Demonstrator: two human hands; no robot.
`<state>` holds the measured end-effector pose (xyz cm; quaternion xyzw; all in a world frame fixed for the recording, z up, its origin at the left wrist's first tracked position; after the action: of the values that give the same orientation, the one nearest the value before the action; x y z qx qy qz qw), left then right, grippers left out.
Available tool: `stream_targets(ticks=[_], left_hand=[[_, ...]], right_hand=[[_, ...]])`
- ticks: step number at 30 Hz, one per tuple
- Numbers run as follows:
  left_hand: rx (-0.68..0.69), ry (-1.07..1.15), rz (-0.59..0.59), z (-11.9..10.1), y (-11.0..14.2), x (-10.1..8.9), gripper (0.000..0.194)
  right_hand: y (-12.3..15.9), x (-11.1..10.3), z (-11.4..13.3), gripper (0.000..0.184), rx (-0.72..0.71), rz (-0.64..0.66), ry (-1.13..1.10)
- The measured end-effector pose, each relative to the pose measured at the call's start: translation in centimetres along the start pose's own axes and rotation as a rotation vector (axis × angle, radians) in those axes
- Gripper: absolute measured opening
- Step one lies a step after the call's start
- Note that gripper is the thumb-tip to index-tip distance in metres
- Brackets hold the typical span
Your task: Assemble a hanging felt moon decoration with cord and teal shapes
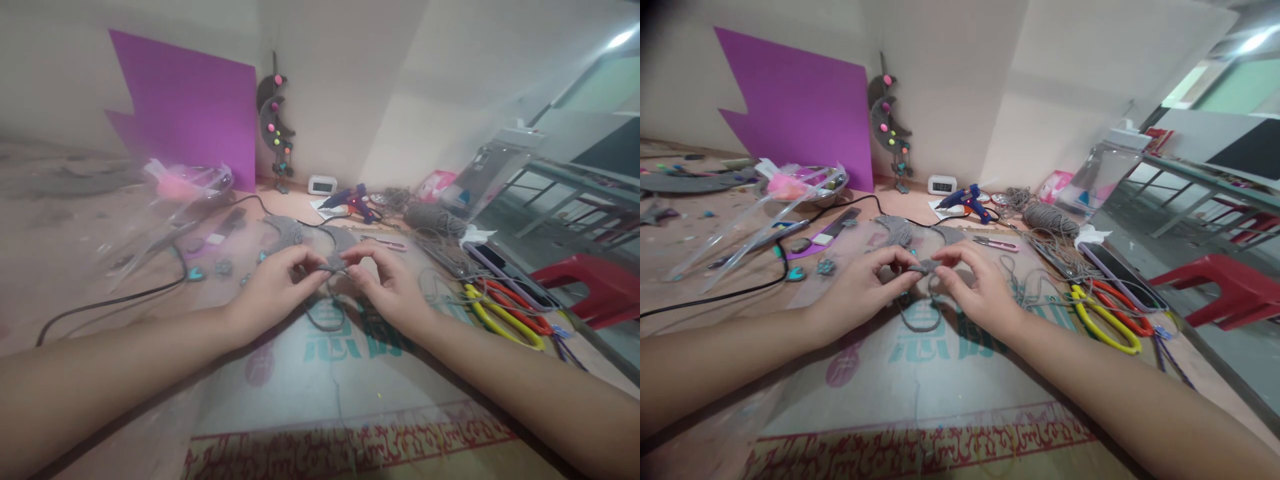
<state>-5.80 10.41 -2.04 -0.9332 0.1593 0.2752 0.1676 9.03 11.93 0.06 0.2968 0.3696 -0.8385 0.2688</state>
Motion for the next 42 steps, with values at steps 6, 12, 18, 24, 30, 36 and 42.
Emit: stream_targets(ticks=[6, 12, 18, 24, 30, 36, 42], left_hand=[[-0.015, 0.010, 0.013, 0.1, 0.1, 0.2, 0.013], [-0.058, 0.078, 0.067, 1.0, 0.0, 0.6, 0.021], [-0.098, 0.154, 0.094, 1.9, -0.2, 1.1, 0.024], [-0.093, 0.116, 0.056, 2.0, -0.1, 0.8, 0.020], [-0.082, 0.140, 0.085, 1.5, -0.2, 0.8, 0.025], [-0.102, 0.136, 0.078, 1.5, -0.2, 0.7, 0.028], [-0.118, 0.101, 0.084, 1.8, 0.0, 0.7, 0.027]], right_hand=[[-0.3, 0.6, 0.7, 0.013, -0.042, 0.051, 0.078], [0.0, 0.1, 1.5, 0.015, -0.099, -0.023, 0.091], [0.2, 0.1, 2.2, 0.005, -0.159, -0.027, 0.097], [0.3, -0.2, 1.2, 0.015, -0.098, -0.075, 0.057], [0.1, -0.3, 2.0, 0.011, -0.135, -0.044, 0.132], [0.1, -0.4, 2.1, 0.011, -0.123, -0.041, 0.163], [0.2, -0.3, 2.4, 0.015, -0.152, -0.035, 0.218]])
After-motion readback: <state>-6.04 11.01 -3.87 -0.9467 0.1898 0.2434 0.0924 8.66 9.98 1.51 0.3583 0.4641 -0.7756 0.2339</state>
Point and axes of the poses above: each hand's wrist, its own y-axis away from the middle knuckle, its own x-axis out of the palm, z = x × y, the point moved 9 cm from there along -y, towards the middle knuckle, and after that the axes turned 14 degrees about z, right-handed, at the moved point
